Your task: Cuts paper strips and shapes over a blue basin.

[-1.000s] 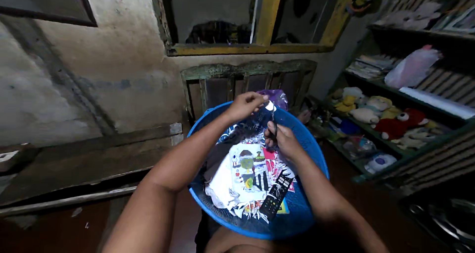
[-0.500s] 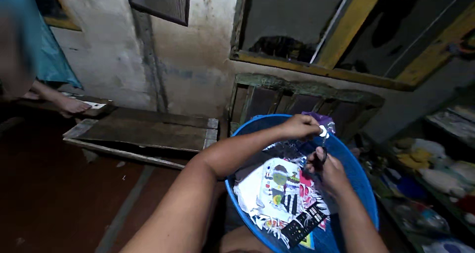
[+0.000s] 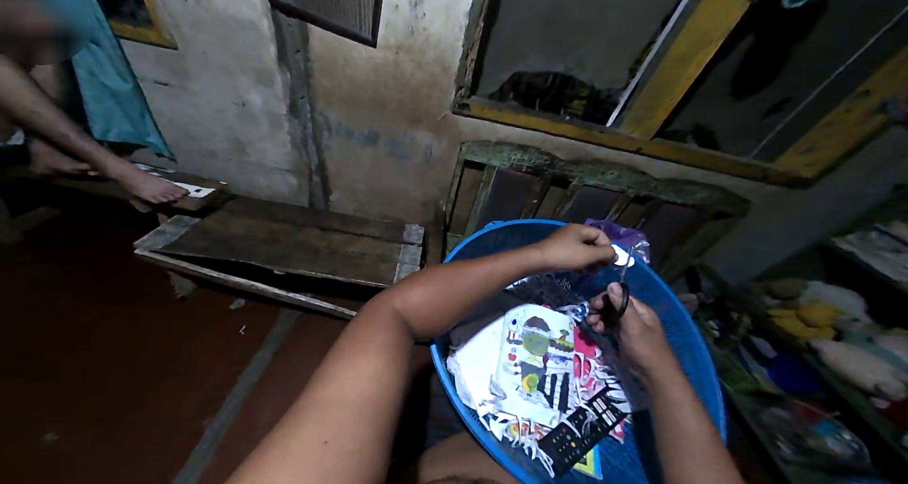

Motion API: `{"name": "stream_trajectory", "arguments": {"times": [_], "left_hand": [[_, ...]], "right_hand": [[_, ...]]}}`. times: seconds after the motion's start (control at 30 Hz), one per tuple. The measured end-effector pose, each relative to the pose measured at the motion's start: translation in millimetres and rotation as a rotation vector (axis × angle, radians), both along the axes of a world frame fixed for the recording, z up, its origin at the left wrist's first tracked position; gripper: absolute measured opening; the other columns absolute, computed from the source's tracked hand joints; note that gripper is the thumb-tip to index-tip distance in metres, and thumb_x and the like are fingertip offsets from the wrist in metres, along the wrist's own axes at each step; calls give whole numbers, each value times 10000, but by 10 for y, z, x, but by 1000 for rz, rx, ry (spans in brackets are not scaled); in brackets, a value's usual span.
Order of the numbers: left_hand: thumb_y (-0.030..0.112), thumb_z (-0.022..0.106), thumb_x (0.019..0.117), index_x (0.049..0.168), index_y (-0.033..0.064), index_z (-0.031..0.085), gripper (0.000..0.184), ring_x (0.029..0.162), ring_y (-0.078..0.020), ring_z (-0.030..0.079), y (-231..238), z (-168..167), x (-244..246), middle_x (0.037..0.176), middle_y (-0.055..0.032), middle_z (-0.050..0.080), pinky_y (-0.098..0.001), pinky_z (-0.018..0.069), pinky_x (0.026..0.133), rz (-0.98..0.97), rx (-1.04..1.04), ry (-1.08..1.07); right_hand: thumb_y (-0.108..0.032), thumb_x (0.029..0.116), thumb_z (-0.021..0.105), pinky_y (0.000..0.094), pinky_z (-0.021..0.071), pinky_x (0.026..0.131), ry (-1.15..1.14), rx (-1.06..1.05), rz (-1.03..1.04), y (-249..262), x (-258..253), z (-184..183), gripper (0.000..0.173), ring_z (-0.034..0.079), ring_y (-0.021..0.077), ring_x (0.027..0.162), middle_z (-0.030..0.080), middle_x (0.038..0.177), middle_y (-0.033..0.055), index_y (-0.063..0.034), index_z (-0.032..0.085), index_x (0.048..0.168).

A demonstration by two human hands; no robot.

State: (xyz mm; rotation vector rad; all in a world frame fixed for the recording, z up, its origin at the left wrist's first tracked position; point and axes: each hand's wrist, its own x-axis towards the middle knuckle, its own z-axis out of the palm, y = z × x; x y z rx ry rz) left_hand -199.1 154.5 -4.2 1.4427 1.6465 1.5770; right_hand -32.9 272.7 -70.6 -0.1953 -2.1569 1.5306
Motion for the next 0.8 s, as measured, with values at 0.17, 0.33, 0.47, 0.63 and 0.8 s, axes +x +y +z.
{"name": "stream_trajectory", "arguments": {"times": [0.17,0.33,0.47,0.63,0.8], "left_hand": [[191,604,1033,1043,-14,668,215,765,-150,689,-72,-14,-27,903,-92,706,-321,589,684,32,23,3],[187,619,1023,1054,-17,671,213,765,-152,690,-90,-27,-64,900,-98,706,-321,590,689,43,47,-5],[166,620,1020,1054,-29,662,202,759,-153,684,-86,-37,-50,896,-107,698,-318,589,689,27,50,-8],[144,628,1017,1038,-41,662,189,764,-161,683,-103,-25,-27,885,-121,695,-329,592,706,40,62,40],[118,648,1005,1038,-49,662,171,735,-165,670,-118,-31,-29,851,-130,683,-342,592,709,69,110,157]], "right_hand": [[-499,1074,409,291,563,615,-15,20,13,-17,-61,42,521,632,139,676,652,824,39,-56,660,965],[-489,1076,415,292,563,620,-33,28,13,-36,-76,59,510,635,144,684,652,826,43,-57,664,970],[-497,1075,412,296,571,620,-34,37,12,-36,-57,44,519,640,143,680,654,820,40,-56,664,972],[-475,1082,418,297,571,630,-36,32,12,-38,-39,50,499,639,142,689,658,835,41,-52,665,989],[-465,1084,418,285,562,622,-36,36,32,-45,-42,69,483,630,131,682,646,829,31,-62,661,977]]}}
